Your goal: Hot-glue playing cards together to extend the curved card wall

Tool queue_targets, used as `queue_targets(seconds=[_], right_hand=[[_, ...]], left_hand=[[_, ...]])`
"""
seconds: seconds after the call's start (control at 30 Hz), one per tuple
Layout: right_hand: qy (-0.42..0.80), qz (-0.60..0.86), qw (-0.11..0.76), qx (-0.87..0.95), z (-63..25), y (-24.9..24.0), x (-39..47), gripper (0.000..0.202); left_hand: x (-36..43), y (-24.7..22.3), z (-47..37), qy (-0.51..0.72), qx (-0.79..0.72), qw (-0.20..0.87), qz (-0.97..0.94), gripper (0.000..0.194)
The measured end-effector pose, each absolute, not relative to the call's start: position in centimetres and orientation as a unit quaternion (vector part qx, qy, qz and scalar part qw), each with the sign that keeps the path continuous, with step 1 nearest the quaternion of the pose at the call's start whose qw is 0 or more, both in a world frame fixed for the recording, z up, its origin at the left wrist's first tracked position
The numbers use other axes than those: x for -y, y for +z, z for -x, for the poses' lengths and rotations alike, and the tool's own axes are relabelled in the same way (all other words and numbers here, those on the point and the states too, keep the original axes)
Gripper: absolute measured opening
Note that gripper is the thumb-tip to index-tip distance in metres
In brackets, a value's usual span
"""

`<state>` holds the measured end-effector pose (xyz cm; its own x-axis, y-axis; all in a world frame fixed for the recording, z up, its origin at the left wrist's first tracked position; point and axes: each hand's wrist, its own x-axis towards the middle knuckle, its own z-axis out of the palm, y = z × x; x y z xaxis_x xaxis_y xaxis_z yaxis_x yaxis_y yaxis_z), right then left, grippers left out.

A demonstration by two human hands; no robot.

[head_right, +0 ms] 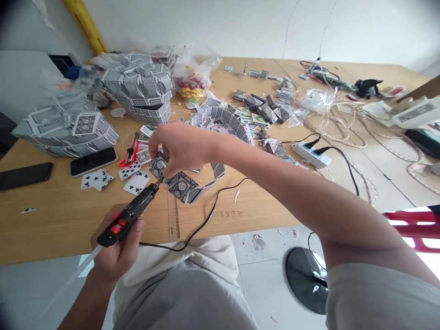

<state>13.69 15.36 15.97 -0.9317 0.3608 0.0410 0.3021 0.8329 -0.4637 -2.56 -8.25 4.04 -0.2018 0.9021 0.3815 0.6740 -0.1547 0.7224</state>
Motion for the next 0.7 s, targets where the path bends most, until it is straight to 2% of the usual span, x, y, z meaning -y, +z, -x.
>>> queue_targets(seconds=[0.17,0.4,0.7], right_hand=[[0.226,0.176,0.064,0.956,-13.5,16.0,-15.4,0.035],[0.238,0.217,0.007,0.947,-13.4,17.2,-14.9,0.043],[0.239,0.225,0.006,0.945,-13.4,17.3,-15.0,0.042]], left_hand=[[7.7,3.9,2.2,0.431,-0.627,0.097,-0.642,0.018],[6.8,3.1,2.2,0.474,-0.571,0.038,-0.669,0.028],[7.0,3.0,2.1,0.451,-0.585,0.006,-0.674,0.026]])
